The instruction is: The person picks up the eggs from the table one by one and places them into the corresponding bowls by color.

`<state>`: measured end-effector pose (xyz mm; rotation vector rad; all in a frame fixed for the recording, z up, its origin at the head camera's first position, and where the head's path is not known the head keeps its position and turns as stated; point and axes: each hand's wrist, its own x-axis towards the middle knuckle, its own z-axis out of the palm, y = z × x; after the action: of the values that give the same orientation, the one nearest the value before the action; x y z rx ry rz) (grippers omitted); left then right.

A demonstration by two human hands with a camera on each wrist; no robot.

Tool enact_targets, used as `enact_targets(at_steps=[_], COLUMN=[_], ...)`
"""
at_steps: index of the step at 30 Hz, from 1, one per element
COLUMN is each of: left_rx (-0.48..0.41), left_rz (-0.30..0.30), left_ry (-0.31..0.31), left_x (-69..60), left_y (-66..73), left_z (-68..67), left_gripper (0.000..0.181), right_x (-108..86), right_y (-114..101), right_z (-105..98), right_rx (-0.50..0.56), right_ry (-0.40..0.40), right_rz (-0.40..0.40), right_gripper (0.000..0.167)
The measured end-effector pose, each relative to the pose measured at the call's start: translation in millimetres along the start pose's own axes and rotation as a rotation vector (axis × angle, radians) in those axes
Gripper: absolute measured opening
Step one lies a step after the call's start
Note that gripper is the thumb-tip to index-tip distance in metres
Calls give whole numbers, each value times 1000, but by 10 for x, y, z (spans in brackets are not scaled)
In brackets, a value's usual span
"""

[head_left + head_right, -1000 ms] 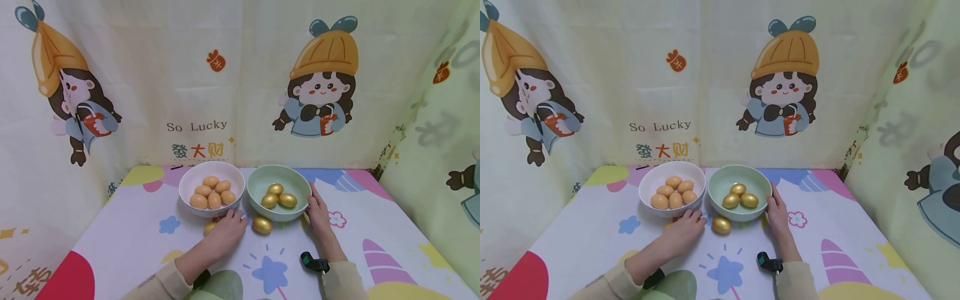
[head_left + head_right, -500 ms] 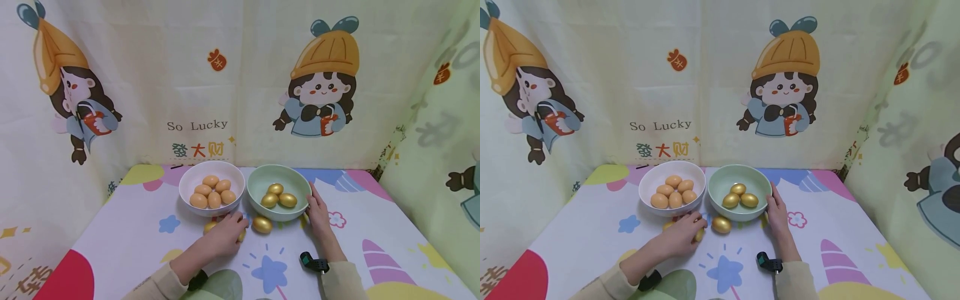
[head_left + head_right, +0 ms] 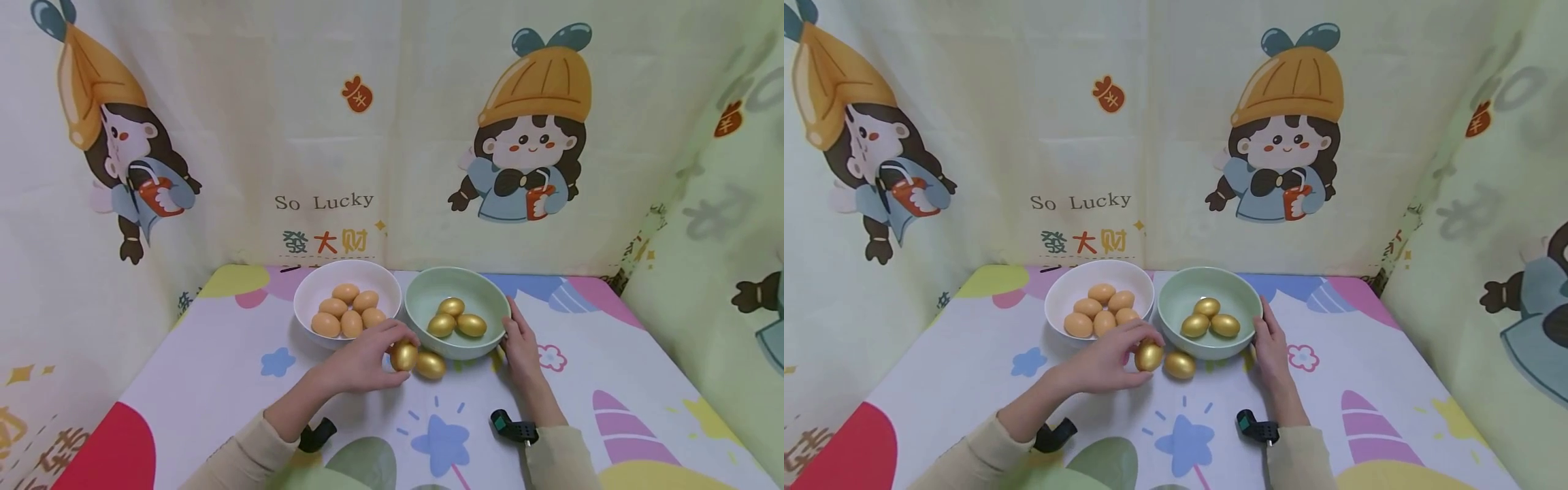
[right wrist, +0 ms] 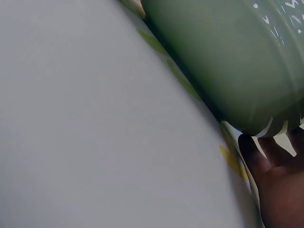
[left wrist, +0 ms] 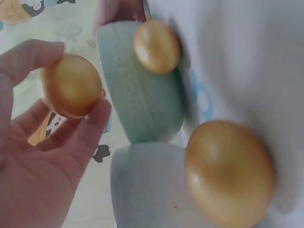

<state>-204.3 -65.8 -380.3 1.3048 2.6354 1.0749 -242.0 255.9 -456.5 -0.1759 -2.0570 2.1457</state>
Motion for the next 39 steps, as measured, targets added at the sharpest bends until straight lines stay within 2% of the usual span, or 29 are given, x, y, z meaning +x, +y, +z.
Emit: enact_targets(at_steps=[2,4,7,14,22,28,35,39], left_rx=[-33,-53,-46,-82,-108,-37,10,33], left_rz=[35,45,60,57,73,40,20,43], left_ry=[3,-2,-14,-102,-189,-239,-309,-343], left_x=[52,114,240,627,1033,1262,1411,1459], left_y=[-17,-34,-58,-92,-201,-221,-300,-338], left_z=[-56,-103,-156,-235,-121,-33,87,177], left_gripper=[39,40,41,42,43,44,45,44], right_x=[3,2,4,-1,7,14,15,3], right_y=[-4,-8,-10,-17,-16,-11,-4,-8], right_z=[-2,-2,-5,-24,-12,-6,-3,-13], right_rx=[-2,-2,-3,-28,11,-2,-23,-38], right_ry=[-3,-4,-3,-9,-10,-2,-5,12], right_rz=[6,12,17,13,18,9,22,18], right_gripper=[55,54,55,55,55,55,55,55])
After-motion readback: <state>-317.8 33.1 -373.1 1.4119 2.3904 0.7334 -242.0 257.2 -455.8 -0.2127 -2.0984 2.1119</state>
